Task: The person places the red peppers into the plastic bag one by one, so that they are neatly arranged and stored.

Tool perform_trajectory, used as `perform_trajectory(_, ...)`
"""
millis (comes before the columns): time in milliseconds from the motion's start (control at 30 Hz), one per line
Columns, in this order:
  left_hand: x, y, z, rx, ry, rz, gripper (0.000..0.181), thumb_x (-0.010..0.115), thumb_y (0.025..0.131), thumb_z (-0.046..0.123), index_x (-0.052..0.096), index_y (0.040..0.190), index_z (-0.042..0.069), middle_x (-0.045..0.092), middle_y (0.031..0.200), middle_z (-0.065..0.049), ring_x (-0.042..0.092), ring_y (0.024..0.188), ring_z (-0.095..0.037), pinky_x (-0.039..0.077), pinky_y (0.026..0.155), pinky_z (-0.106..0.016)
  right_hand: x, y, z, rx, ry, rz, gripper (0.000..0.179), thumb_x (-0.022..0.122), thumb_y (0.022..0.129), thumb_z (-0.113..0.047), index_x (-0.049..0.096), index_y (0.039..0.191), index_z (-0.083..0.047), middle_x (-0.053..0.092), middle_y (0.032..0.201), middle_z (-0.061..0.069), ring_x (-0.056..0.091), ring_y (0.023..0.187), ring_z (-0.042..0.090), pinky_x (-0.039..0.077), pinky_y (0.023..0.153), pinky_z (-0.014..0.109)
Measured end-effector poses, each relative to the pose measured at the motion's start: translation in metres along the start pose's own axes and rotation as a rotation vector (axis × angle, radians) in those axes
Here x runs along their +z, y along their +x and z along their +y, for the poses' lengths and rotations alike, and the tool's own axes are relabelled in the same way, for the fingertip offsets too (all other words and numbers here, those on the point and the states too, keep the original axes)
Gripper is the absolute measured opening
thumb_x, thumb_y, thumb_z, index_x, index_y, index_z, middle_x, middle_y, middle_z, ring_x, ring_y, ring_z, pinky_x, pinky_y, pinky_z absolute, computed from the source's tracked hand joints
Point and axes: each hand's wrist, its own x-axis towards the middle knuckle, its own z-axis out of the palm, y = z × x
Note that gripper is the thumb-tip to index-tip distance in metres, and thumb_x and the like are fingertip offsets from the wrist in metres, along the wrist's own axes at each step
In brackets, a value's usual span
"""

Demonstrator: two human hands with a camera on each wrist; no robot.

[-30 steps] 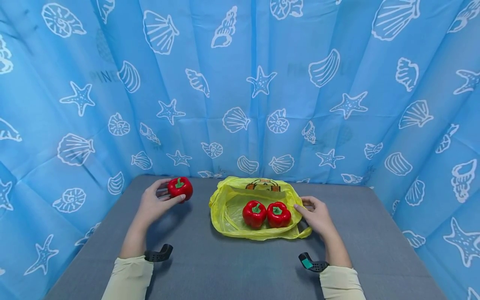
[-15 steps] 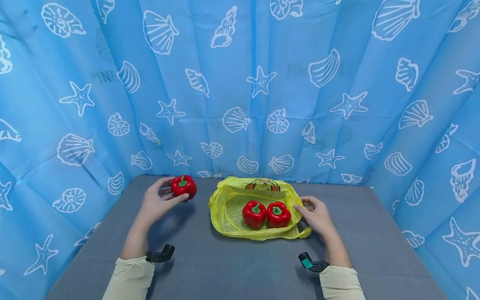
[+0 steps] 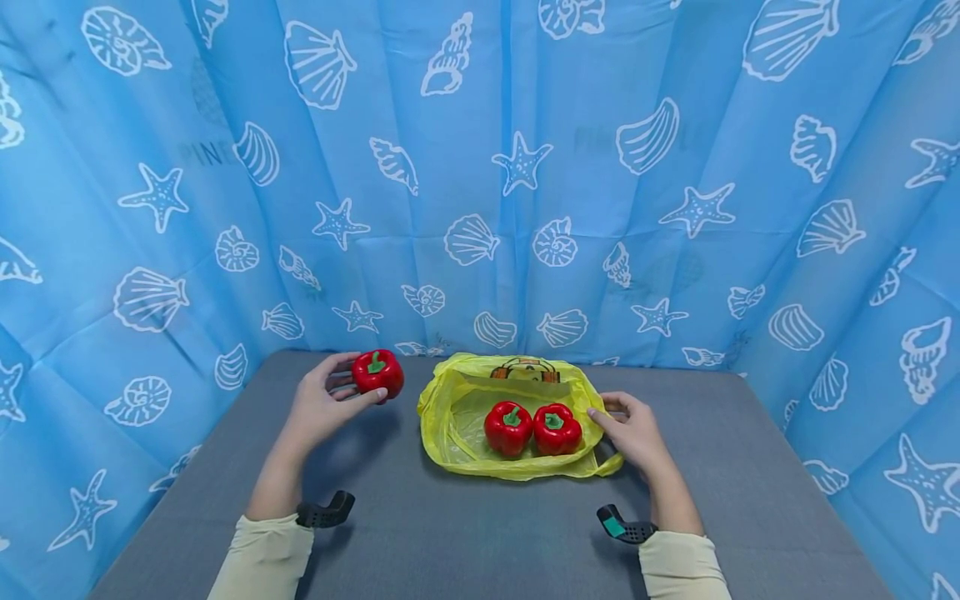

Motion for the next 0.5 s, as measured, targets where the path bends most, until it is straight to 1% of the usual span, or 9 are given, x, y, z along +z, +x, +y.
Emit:
perform_trajectory(333, 0.004, -0.001, 0.008, 0.019, -0.025, -0.029, 0.077, 0.093, 0.083, 0.037, 0.055, 0.147, 0.017, 0.061, 0.143, -0.012, 0.064, 0.128, -0.038, 0.059, 0.103, -0.057, -0.001, 0.001, -0.001, 0.002, -0.001, -0.005, 0.064, 0.064, 0.107, -0.043, 0.052, 0.147, 0.006, 0.058, 0.143, 0.031, 0.061, 0.133, 0.048, 0.063, 0.097, 0.045)
perform_trajectory(500, 0.006, -0.003, 0.013, 0.032, -0.022, -0.032, 0.076, 0.093, 0.083, 0.036, 0.055, 0.146, 0.015, 0.062, 0.142, -0.013, 0.065, 0.127, -0.038, 0.060, 0.102, -0.056, -0.001, 0.000, -0.001, 0.002, 0.000, -0.007, 0.065, 0.063, 0.107, -0.044, 0.052, 0.147, 0.006, 0.058, 0.142, 0.031, 0.061, 0.133, 0.048, 0.063, 0.097, 0.045)
